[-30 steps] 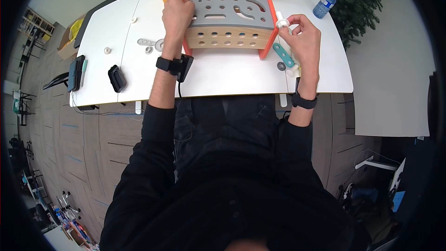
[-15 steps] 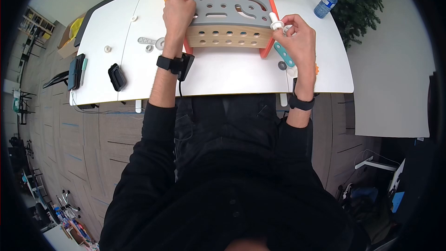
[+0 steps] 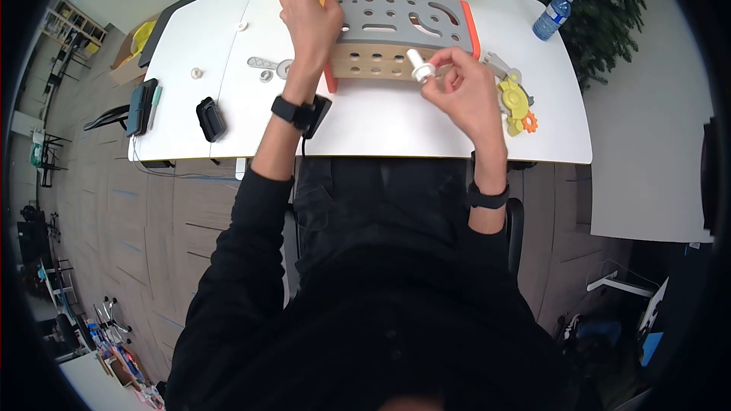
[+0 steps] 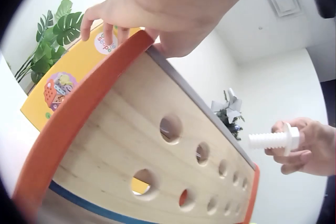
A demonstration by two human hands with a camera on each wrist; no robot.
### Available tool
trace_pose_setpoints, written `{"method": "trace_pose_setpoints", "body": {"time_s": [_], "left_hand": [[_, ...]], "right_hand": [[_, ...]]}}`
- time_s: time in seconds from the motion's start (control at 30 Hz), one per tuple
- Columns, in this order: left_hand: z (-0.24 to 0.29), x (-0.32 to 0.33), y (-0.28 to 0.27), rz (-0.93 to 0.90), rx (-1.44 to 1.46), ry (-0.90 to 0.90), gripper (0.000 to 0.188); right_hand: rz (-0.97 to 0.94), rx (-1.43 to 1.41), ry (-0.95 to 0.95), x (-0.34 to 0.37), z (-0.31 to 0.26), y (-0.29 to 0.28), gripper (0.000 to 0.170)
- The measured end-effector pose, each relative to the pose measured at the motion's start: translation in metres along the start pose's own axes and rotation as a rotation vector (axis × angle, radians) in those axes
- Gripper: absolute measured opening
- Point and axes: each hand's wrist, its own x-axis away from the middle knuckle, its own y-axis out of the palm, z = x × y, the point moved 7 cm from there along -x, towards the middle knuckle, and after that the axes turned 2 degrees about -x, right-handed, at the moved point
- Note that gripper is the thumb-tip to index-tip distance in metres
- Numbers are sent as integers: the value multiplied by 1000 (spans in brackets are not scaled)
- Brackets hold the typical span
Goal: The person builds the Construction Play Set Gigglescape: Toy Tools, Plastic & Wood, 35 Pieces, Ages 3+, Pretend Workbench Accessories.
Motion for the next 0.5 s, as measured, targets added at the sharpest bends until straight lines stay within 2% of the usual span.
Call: {"method": "trace_pose_setpoints", "body": {"time_s": [0.03, 0.07, 0.13, 0.17, 0.23, 0.27, 0.33, 0.37, 0.47, 0.5], "left_hand": [[17, 0, -13, 40, -29, 106, 24], [21, -1, -20, 43, -32, 109, 24], [29, 1, -18, -211, 542, 75, 23], [39, 1, -29, -211, 538, 73, 23], [62, 12, -29, -534, 557, 1, 17], [68, 16, -37, -532, 554, -3, 17], [79, 35, -33, -816, 480, -32, 20], [81, 40, -34, -814, 479, -32, 20], [81, 61, -26, -907, 652, -45, 46], [80, 65, -24, -907, 652, -44, 46]], "right_hand": [[1, -2, -7, 1, -3, 3, 20], [-15, -28, -3, 2, -5, 7, 20], [-42, -74, 16, 3, -5, 14, 21], [-46, -77, 16, 3, -6, 16, 21], [-39, -125, 32, 4, -7, 19, 22], [-43, -127, 29, 4, -8, 20, 22], [-30, -148, 16, 5, -9, 20, 22], [-30, -149, 14, 5, -10, 20, 22], [-41, -210, 43, 8, -11, 17, 23], [-75, -208, 37, 9, -12, 18, 22]]}}
